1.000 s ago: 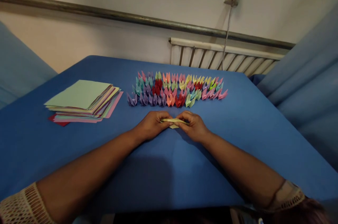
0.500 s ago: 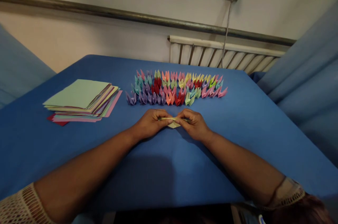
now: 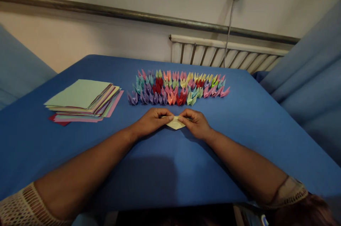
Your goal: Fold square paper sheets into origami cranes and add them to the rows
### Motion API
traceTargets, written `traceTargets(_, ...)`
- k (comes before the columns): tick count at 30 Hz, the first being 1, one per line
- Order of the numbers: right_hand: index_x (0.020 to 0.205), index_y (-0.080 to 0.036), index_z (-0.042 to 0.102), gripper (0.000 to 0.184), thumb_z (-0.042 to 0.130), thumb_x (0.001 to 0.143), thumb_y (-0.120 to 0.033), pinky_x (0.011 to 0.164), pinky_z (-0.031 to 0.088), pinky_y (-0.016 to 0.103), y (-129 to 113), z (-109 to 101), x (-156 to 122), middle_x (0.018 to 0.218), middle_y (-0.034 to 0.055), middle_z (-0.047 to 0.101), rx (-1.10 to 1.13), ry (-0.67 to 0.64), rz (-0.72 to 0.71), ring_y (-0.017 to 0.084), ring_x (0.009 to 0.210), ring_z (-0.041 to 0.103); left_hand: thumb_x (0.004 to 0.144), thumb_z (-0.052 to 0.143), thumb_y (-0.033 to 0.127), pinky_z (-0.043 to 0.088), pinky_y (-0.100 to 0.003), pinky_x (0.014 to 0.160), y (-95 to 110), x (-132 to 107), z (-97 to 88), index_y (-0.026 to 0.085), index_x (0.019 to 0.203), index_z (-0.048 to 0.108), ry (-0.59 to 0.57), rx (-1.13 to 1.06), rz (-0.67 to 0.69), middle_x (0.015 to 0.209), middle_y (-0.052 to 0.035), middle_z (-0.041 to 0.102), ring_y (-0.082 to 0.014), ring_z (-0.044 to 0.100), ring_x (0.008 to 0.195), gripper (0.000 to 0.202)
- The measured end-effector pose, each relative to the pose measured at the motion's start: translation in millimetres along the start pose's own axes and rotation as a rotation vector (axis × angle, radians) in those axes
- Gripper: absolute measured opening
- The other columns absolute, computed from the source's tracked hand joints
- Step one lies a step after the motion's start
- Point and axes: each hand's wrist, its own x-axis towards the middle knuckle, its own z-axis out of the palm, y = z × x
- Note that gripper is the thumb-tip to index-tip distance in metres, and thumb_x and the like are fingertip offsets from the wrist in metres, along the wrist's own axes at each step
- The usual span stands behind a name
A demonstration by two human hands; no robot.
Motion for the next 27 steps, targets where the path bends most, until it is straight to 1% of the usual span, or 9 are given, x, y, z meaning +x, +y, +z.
traceTargets(2,0.080,-0.020,0.064,0.015,0.057,0.089,-0.029,0.072,0.045,0.026,-0.1,-1.3,0.8,0.077,0.0003,0.064,-0.088,0.014,-0.044,0.014,0.075,0.059,0.083,0.058,0.035,0.045,-0.025,0.066,-0.1,0.4,1.9,0.016,0.088,0.067,0.045,0.170,0.074,0.080,-0.0010,0.066,-0.0147,0.058,0.073,0.021)
traceTargets(7,0.094,-0.020,0.065,0.018,0.050,0.095,-0.029,0.086,0.039,0.034,-7.5,-11.3,3.0,0.098,0.0060,0.067,-0.422,-0.029,-0.267,0.019,0.093,0.057,0.087,0.052,0.022,0.043,-0.032,0.078,6.6,0.8,5.5,0.017,0.085,0.061,0.205,0.661,0.344,0.084,-0.0034,0.064,-0.0180,0.056,0.081,0.010)
traceTargets(9,0.097,-0.020,0.066,0.020,0.048,0.096,-0.028,0.088,0.036,0.037,-11.2,-14.7,3.7,0.103,0.0072,0.067,-0.556,-0.090,-0.325,0.021,0.096,0.056,0.088,0.049,0.017,0.041,-0.035,0.083,8.6,1.7,5.7,0.017,0.087,0.060,0.185,0.797,0.414,0.087,-0.0047,0.064,-0.0198,0.055,0.085,0.010)
traceTargets(12,0.095,-0.021,0.067,0.021,0.046,0.097,-0.025,0.086,0.034,0.038,-16.1,-13.4,2.3,0.099,0.0074,0.067,-0.720,-0.206,-0.354,0.021,0.091,0.054,0.089,0.046,0.016,0.039,-0.039,0.084,8.5,1.5,7.0,0.018,0.085,0.059,0.101,0.930,0.428,0.088,-0.0068,0.062,-0.0222,0.054,0.087,0.013)
traceTargets(16,0.096,-0.021,0.066,0.018,0.048,0.095,-0.021,0.078,0.036,0.036,-20.9,-2.7,-7.0,0.089,0.0070,0.064,-0.830,-0.309,-0.345,0.021,0.085,0.052,0.085,0.048,0.013,0.040,-0.037,0.077,7.7,-7.0,9.4,0.018,0.082,0.058,-0.014,0.940,0.343,0.081,-0.0056,0.058,-0.0227,0.053,0.081,0.012)
traceTargets(18,0.096,-0.021,0.066,0.018,0.048,0.095,-0.020,0.076,0.037,0.036,-22.9,1.7,-13.0,0.089,0.0073,0.064,-0.821,-0.314,-0.311,0.022,0.084,0.052,0.080,0.051,0.011,0.041,-0.036,0.078,9.6,-13.8,9.1,0.019,0.085,0.058,-0.056,0.892,0.307,0.084,-0.0049,0.058,-0.0221,0.052,0.083,0.011)
traceTargets(21,0.094,-0.019,0.065,0.017,0.048,0.095,-0.022,0.075,0.039,0.036,-26.3,3.4,-19.5,0.091,0.0086,0.064,-0.795,-0.322,-0.266,0.022,0.083,0.053,0.077,0.058,0.017,0.041,-0.036,0.081,13.9,-21.5,7.4,0.019,0.091,0.059,-0.099,0.842,0.276,0.091,-0.0051,0.058,-0.0224,0.052,0.087,0.014)
traceTargets(24,0.095,-0.016,0.064,0.015,0.050,0.094,-0.022,0.077,0.041,0.035,-29.0,1.0,-21.2,0.093,0.0096,0.064,-0.735,-0.308,-0.207,0.022,0.086,0.054,0.081,0.059,0.022,0.042,-0.035,0.081,15.1,-21.9,6.4,0.018,0.093,0.059,-0.119,0.797,0.257,0.092,-0.0051,0.058,-0.0220,0.052,0.088,0.013)
traceTargets(27,0.090,-0.016,0.061,0.009,0.053,0.092,-0.019,0.078,0.042,0.032,-26.3,-1.6,-19.5,0.091,0.0074,0.062,-0.585,-0.283,-0.132,0.019,0.086,0.054,0.086,0.053,0.023,0.042,-0.033,0.080,11.9,-17.3,6.2,0.019,0.092,0.060,-0.114,0.739,0.236,0.090,-0.0049,0.058,-0.0210,0.052,0.088,0.009)
